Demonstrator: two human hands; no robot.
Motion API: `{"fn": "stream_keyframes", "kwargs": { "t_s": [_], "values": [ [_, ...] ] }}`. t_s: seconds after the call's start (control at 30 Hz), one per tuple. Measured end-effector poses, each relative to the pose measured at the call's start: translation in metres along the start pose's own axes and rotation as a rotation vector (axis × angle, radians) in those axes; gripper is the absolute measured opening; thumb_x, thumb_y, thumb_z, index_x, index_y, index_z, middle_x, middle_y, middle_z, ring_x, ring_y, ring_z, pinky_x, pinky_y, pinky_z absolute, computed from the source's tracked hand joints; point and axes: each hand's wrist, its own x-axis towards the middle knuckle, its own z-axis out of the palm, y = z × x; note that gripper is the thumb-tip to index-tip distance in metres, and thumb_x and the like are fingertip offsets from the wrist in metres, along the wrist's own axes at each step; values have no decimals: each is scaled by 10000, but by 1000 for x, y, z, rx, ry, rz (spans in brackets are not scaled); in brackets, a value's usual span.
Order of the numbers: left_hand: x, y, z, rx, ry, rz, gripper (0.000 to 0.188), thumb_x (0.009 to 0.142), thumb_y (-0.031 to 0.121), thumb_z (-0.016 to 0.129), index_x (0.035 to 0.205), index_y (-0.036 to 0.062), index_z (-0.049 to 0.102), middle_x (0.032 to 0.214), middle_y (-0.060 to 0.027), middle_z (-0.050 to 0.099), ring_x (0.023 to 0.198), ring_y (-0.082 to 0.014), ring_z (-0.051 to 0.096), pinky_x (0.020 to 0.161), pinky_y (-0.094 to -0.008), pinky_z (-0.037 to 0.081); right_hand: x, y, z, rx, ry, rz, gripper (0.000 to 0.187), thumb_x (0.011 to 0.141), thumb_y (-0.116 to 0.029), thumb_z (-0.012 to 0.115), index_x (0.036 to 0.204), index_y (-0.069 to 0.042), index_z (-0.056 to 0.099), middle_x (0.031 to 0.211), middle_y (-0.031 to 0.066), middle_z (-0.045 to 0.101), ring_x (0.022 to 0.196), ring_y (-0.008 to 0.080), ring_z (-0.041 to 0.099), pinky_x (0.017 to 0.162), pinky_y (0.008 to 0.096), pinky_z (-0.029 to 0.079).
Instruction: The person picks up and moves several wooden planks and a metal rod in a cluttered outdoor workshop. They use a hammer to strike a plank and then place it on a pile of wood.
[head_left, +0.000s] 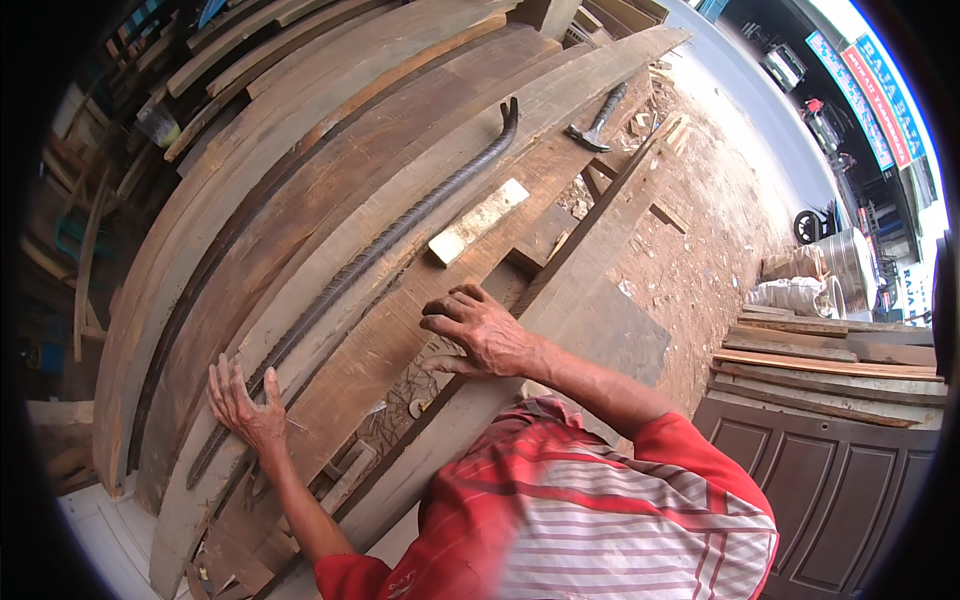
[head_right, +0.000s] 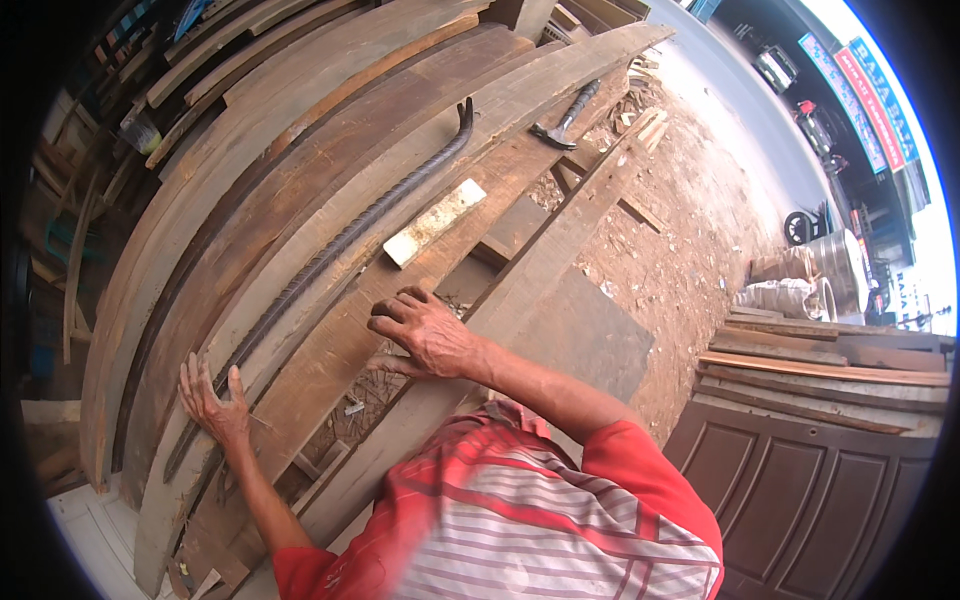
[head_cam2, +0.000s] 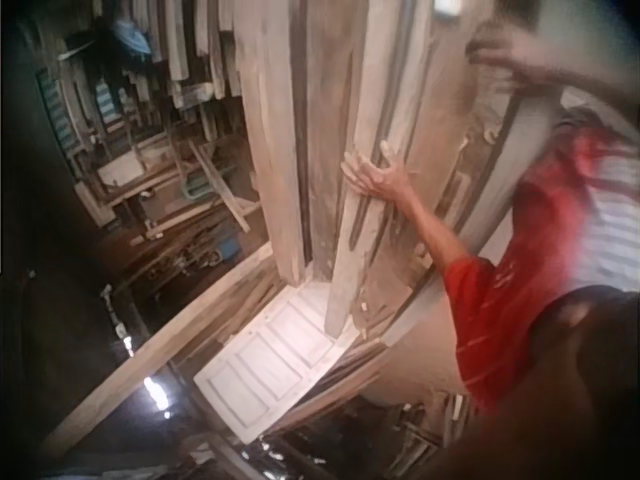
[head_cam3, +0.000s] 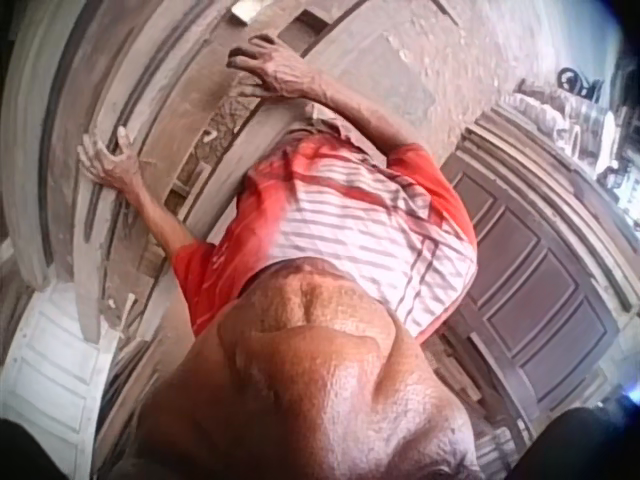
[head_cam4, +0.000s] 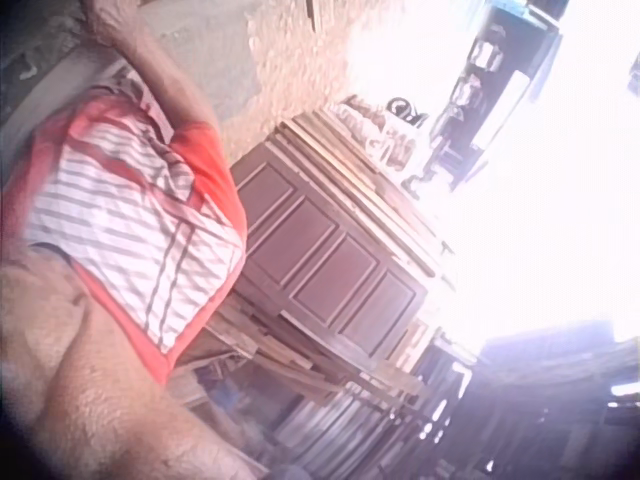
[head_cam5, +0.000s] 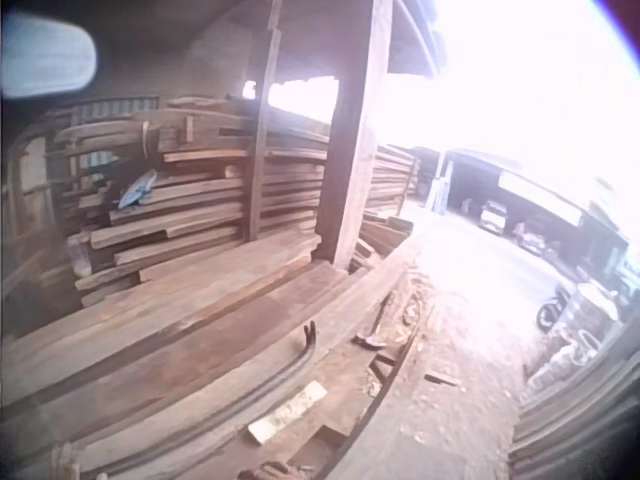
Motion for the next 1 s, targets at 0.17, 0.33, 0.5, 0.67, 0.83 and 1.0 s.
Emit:
{"fn": "stream_keyframes", "kwargs": {
  "t_s": [0.17,0.33,0.5,0.67,0.83,1.0],
  "values": [
    [-18,34,-36,-82,96,-42,488,978,385,671,1342,63,631,1435,-143,595,1382,-372,500,1126,-563,367,-64,13,-32,-98,-82,48,810,816,-732,676,1260,-57,616,1267,185,608,1228,380,559,1105,567,371],
    [-44,118,-76,-600,-358,-104,601,931,409,706,1381,29,586,1329,-233,615,1291,-415,549,1090,-518,427,-85,28,-29,-86,-231,11,962,686,-830,701,1287,-84,615,1307,162,601,1250,353,549,1130,574,347],
    [-67,194,-105,-608,-826,-43,1029,665,505,898,1495,76,468,1374,-231,573,1306,-422,513,1096,-526,419,-87,42,-30,-91,-346,-77,995,647,-833,722,1309,-102,585,1258,161,599,1245,351,545,1112,568,354],
    [-81,226,-111,-318,-861,-104,1160,555,398,949,1545,145,401,1356,-220,591,1275,-403,548,1093,-517,418,-89,45,-30,-104,-247,-154,988,652,-811,738,1278,-62,582,1069,135,577,1095,318,556,984,508,407],
    [-85,229,-102,-308,-845,-145,1003,548,328,934,1424,112,496,1255,-189,648,1201,-376,597,1048,-512,438,-83,41,-33,-133,-289,-160,854,691,-614,809,1270,-29,584,1179,141,612,1172,308,556,1028,486,397],
    [-101,236,-108,-268,-547,-135,895,598,362,930,1362,83,557,1327,-152,617,1260,-352,565,1113,-485,397,-85,32,-28,-93,-272,-203,906,691,-591,820,1324,0,551,1236,173,599,1209,349,545,1066,514,397]
  ]
}}
